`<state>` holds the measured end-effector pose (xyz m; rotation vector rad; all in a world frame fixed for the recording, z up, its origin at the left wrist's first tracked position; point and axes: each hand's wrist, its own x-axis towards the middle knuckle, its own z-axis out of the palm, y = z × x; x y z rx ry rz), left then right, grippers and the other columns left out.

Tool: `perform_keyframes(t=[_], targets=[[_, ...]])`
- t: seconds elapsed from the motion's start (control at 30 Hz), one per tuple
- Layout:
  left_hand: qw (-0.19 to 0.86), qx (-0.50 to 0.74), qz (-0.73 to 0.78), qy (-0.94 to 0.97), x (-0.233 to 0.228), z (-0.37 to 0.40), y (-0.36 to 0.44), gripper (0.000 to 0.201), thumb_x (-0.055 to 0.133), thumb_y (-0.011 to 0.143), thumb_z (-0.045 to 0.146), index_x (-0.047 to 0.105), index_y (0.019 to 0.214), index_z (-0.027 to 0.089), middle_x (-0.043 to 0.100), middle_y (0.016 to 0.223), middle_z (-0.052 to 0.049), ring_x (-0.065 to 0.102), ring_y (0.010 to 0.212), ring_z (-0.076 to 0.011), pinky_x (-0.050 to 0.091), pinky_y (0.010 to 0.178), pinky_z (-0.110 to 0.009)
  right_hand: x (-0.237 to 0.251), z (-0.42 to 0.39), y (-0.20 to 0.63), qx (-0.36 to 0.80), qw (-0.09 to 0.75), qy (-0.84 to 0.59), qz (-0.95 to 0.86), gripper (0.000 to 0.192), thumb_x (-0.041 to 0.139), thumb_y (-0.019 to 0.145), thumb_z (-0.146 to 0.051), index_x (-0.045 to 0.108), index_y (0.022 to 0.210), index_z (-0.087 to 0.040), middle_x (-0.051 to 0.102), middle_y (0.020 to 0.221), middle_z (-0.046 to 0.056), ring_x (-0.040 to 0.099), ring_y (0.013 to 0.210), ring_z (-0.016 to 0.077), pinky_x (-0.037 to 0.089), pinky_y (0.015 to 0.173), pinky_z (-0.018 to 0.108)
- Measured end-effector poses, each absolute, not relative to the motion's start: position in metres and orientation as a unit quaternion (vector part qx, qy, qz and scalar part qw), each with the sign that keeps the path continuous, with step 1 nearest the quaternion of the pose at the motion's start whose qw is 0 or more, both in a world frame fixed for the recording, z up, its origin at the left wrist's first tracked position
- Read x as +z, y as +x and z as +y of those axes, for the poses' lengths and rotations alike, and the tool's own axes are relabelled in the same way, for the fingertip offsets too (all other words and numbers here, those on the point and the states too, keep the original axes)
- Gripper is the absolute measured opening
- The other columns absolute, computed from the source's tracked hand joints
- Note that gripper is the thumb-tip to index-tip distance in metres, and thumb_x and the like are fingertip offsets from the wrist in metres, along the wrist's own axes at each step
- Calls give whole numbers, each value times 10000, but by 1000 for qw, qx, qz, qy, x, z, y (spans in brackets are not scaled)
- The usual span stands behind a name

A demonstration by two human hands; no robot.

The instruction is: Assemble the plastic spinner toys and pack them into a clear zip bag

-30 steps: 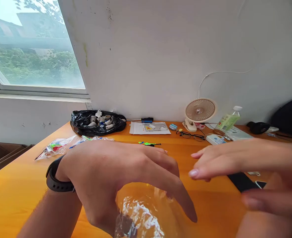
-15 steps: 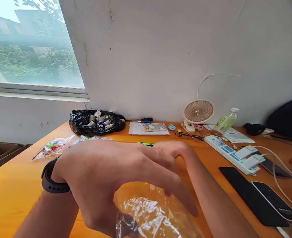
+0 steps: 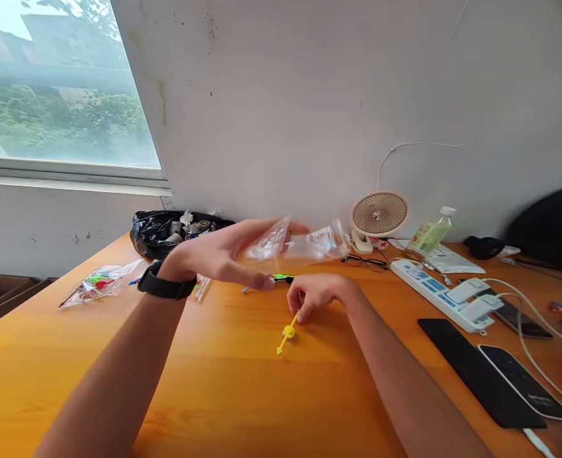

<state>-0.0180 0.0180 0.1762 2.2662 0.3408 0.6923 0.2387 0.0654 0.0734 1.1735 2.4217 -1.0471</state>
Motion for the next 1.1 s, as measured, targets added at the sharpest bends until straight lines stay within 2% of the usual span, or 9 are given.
perform_keyframes(t=[0.2,0.33,0.4,0.47,0.57,0.67,0.73,0.83,1.1], targets=[[549,274,178,769,115,81,-17,781,719,784,239,491,1530,248,655,1134,-90,611,1001,-229,495,884,-364,79,71,247,-413,134,368,822,261,792,736,-380,745,871,-162,726,856,31,620,789,174,432,655,258],[567,302,228,732,83,103,-18,774,661,759,226,503,1517,252,642,1095,-72,593,1035,-231,480,876,-343,108,59,259,-419,67,350,835,273,733,830,-396,737,931,-142,719,890,54,615,808,173,464,707,272],[530,310,276,739,76,106,-18,791,659,753,227,489,1525,238,651,1124,-76,596,1073,-249,485,903,-358,127,50,271,-411,-38,349,841,296,712,869,-425,739,993,-158,724,984,67,631,892,186,483,765,285],[468,308,319,765,75,106,-16,823,685,747,241,467,1541,239,652,1235,-85,593,1134,-277,484,965,-389,142,44,285,-392,-199,378,815,321,717,871,-466,723,1016,-180,714,1015,65,638,939,200,499,790,302],[362,288,352,814,75,102,-10,883,710,748,268,409,1578,246,567,1464,-109,536,1286,-338,441,1080,-447,151,44,303,-330,-438,424,720,302,777,813,-464,704,956,-209,693,943,44,630,839,185,501,692,298],[275,258,368,850,76,96,-2,919,685,759,273,342,1609,215,495,1526,-157,511,1325,-362,434,1099,-487,148,53,309,-258,-567,441,646,253,811,769,-406,712,921,-229,692,919,40,629,797,186,491,628,298],[230,247,368,867,77,92,4,927,679,761,277,324,1614,210,516,1471,-170,535,1284,-355,455,1072,-493,145,59,306,-213,-590,450,635,233,806,761,-387,716,906,-228,704,926,53,654,843,214,516,656,319],[177,250,361,881,80,85,13,945,691,755,282,306,1617,238,527,1415,-159,547,1255,-353,459,1061,-502,145,59,294,-158,-576,460,657,175,759,794,-369,723,893,-228,723,932,66,674,904,244,535,732,357],[53,261,406,874,81,73,31,909,681,817,370,269,1614,221,521,1392,-169,553,1244,-373,452,1021,-509,156,32,257,15,-471,489,734,94,613,866,-235,704,867,-212,699,796,38,580,703,194,426,660,334]])
